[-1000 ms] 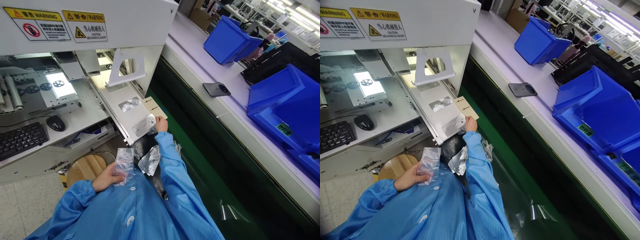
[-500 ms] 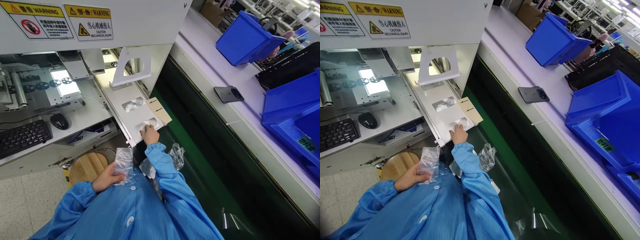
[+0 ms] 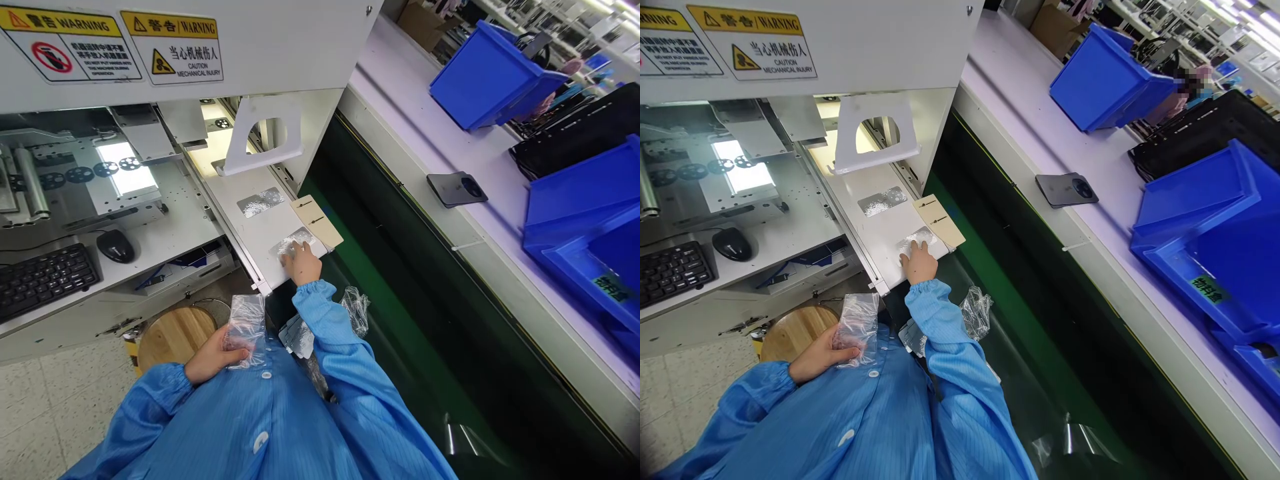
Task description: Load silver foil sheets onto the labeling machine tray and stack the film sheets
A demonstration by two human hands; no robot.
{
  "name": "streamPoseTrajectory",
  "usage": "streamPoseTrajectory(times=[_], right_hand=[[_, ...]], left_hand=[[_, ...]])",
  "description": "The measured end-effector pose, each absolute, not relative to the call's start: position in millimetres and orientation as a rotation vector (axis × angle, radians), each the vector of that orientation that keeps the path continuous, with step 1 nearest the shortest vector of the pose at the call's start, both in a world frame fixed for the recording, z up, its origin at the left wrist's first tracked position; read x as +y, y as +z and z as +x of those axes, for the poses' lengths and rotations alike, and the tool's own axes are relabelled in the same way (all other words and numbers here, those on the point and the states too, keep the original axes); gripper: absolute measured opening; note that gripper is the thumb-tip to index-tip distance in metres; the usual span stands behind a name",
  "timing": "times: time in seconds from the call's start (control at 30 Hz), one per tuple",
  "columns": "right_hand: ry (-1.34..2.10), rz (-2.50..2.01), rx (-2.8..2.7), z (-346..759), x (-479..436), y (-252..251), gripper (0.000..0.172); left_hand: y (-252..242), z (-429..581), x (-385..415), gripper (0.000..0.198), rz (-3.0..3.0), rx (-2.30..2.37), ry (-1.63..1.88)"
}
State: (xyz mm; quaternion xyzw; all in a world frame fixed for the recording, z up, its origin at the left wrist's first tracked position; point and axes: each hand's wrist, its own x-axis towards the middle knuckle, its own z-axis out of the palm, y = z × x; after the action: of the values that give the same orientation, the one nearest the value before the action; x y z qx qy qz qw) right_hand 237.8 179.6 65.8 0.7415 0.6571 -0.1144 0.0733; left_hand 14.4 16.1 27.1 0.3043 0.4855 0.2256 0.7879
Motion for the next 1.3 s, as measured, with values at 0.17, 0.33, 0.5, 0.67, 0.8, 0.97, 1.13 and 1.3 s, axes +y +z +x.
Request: streamPoseTrajectory(times=[0.17, 0.33, 0.5, 0.67, 0.8, 0.97, 1.13, 1.3], right_hand=[[-0.285, 2.244, 1.952, 243, 154, 98, 0.052], [-0.361, 2.156, 2.015, 243, 136, 101, 0.044], [-0.402, 2.008, 2.024, 231, 143, 65, 0.048], [-0.458, 1.937, 2.028, 217, 148, 46, 0.063], [-0.441, 1.94, 2.067, 209, 153, 52, 0.061], [-0.302, 2.085, 2.125, 212, 171, 51, 0.048], [-0.258, 2.109, 2.058, 216, 179, 36, 0.048], [-0.27, 2.153, 2.032, 215, 173, 29, 0.05]], left_hand=[[32, 17, 19, 0.07, 0.642, 1.021, 0.475], [39, 23, 23, 0.068, 0.658, 0.991, 0.487], [31, 25, 19, 0.068, 0.671, 0.996, 0.497], [25, 22, 14, 0.068, 0.668, 1.017, 0.512], [29, 23, 14, 0.067, 0.679, 1.004, 0.51], [29, 22, 15, 0.066, 0.662, 0.995, 0.524], [27, 23, 15, 0.065, 0.676, 0.998, 0.521], [23, 24, 17, 0.063, 0.703, 0.968, 0.51]])
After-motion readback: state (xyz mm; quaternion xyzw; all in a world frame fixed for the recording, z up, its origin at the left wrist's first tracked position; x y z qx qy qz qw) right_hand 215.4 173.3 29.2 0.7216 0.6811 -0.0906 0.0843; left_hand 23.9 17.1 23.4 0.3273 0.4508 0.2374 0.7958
